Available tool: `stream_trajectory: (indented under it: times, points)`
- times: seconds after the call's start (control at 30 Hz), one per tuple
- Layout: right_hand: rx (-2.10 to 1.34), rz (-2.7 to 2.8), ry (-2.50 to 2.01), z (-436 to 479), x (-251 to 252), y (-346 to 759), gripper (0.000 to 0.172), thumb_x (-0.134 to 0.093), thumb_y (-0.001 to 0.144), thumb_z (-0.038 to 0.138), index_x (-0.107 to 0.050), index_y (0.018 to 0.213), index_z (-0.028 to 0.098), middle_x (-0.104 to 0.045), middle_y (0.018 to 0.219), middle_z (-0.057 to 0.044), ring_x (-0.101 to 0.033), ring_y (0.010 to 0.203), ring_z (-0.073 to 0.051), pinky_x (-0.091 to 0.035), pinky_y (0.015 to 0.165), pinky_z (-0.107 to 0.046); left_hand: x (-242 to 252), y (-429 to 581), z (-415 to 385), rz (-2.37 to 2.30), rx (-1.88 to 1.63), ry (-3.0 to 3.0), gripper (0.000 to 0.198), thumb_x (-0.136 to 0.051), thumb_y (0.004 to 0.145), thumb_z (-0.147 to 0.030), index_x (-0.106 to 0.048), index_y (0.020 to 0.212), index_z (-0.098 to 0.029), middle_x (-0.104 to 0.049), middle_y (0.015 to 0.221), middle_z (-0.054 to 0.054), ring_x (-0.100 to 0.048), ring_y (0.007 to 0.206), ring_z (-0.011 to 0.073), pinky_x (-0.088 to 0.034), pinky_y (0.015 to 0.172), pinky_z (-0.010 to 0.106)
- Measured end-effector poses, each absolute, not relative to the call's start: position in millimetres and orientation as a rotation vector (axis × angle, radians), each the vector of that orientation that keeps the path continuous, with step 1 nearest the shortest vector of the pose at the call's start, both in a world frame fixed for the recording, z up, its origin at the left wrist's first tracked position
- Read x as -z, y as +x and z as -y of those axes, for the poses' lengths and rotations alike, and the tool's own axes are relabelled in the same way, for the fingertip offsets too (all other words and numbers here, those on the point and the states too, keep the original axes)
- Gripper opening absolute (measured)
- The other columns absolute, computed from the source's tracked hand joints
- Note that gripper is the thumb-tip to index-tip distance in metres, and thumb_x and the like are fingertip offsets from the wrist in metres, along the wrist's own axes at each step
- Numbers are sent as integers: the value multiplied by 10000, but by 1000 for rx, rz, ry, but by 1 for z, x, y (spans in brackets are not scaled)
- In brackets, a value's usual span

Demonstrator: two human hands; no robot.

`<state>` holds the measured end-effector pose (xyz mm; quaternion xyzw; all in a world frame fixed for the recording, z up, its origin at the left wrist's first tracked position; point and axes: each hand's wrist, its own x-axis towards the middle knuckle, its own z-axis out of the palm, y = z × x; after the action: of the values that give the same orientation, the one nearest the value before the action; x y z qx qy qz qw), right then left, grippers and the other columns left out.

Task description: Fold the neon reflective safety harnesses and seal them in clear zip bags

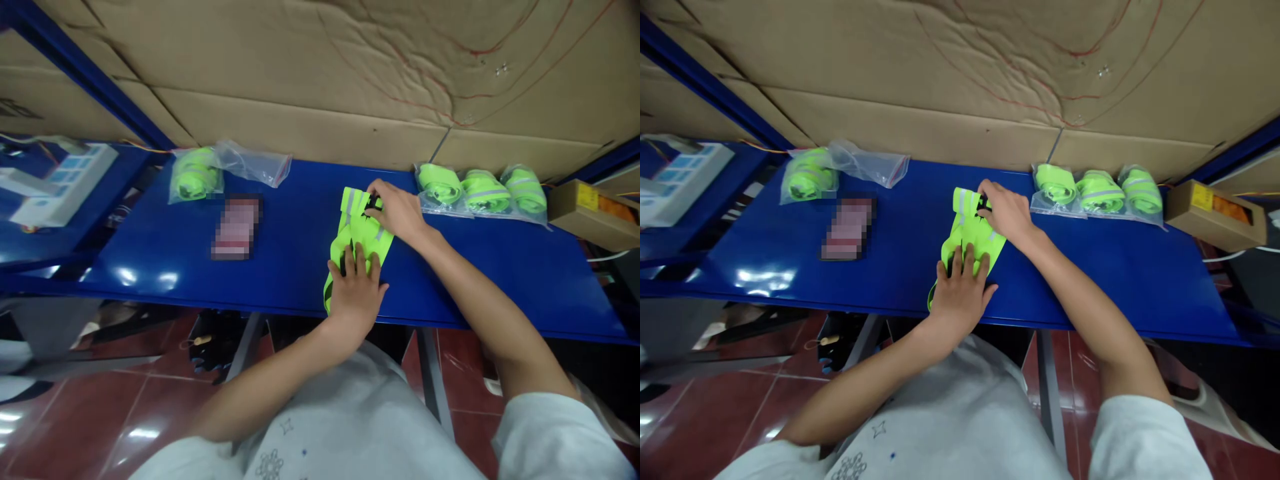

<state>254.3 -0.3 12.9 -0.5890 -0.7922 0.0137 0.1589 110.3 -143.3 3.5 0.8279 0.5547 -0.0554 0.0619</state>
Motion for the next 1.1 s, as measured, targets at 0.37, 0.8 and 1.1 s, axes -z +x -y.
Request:
stream_trajectory:
  times: [0.37,0.8,1.1]
  points:
    - [266,2783,-1182,50,4,248,349,-392,1069,306,-586,1311,144,-654,1228,-164,-551,1125,-317,-406,888,-424,0,109,139,-1650,100,2481,636,-465,1035,-468,-405,1579,-143,-361,1614,271,-309,1509,483,-360,1114,732]
    - [-690,2298,-1449,9,24,259,548,-722,852,500,-631,1340,268,-571,1409,-116,-563,1273,-339,-435,1079,-557,-15,65,173,-1491,-12,2652,736,-648,954,-383,-343,1610,-247,-231,1688,206,-471,1422,424,-481,1088,600]
    - [-671,2270,-1443,18,29,250,495,-716,879,460,-679,1332,263,-631,1361,-109,-607,1232,-346,-472,1053,-554,-11,16,197,-1109,-76,3051,510,-500,920,-82,-534,1418,-188,-705,1084,97,-681,857,223,-570,723,361]
